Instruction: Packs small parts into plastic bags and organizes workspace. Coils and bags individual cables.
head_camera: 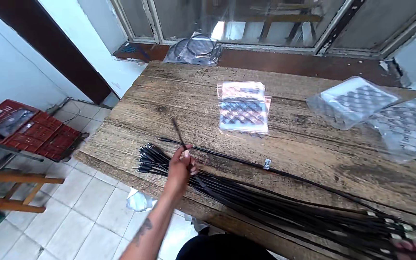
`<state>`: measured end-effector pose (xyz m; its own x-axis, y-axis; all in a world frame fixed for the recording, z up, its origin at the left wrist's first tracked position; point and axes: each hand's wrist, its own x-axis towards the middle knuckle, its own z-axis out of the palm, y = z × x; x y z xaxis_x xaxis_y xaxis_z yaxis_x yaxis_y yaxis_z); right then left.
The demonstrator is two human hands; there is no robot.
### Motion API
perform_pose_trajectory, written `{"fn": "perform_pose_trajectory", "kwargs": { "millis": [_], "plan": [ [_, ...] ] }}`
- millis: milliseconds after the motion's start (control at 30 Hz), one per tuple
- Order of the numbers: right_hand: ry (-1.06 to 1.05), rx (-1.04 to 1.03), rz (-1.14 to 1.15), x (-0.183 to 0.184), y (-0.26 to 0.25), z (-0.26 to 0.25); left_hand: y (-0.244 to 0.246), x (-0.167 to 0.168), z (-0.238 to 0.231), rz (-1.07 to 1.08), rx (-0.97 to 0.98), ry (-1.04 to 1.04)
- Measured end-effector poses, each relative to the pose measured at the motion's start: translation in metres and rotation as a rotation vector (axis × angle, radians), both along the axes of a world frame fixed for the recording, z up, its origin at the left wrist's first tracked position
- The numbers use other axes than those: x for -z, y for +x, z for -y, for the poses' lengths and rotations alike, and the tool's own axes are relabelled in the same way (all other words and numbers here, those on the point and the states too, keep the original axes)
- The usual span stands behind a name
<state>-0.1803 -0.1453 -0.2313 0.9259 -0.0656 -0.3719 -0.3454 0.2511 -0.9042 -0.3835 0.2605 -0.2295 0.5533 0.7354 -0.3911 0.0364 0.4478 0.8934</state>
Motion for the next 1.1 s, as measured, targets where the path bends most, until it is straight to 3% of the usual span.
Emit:
{"fn": "perform_pose_trajectory", "kwargs": {
  "millis": [100,167,267,333,467,600,700,767,833,933,1000,1033,1100],
  "plan": [
    [-0.313,-0.315,0.330,-0.045,-0.014,-0.098,-0.011,-0.031,-0.022,-0.203,0.650,0.236],
    [-0.545,-0.544,0.707,-0.057,-0.026,-0.157,-0.001,-0.044,-0.015,-0.304,0.924,0.344],
    [-0.829,-0.724,1.326,-0.044,-0.037,-0.213,0.011,-0.043,-0.007,-0.288,1.216,0.484],
    [-0.852,-0.813,1.426,-0.024,-0.040,-0.217,0.012,-0.041,-0.003,-0.220,1.218,0.537],
    [-0.868,-0.946,1.284,0.012,-0.045,-0.184,-0.014,-0.002,0.006,-0.241,0.765,0.491],
    [-1.070,-0.994,1.235,0.024,-0.056,-0.153,-0.045,0.065,0.065,0.026,0.355,0.315],
    [-1.037,-1.172,0.951,0.022,-0.082,-0.136,-0.006,0.059,0.096,0.081,0.063,0.209],
    [-0.958,-1.251,0.700,0.021,-0.087,-0.133,0.034,0.047,0.104,0.050,-0.027,0.175],
    [-0.883,-1.223,0.499,0.022,-0.083,-0.132,0.065,0.044,0.109,0.028,0.013,0.184],
    [-0.876,-0.989,0.438,0.032,-0.080,-0.129,0.101,0.047,0.083,-0.110,0.417,0.423],
    [-0.958,-0.852,0.490,0.039,-0.069,-0.127,0.137,0.043,0.034,-0.297,0.743,0.763],
    [-1.023,-0.809,0.524,0.041,-0.063,-0.125,0.158,0.043,0.005,-0.366,0.845,0.925],
    [-1.131,-0.778,0.561,0.041,-0.050,-0.119,0.197,0.052,-0.054,-0.414,0.933,1.057]
  ]
}}
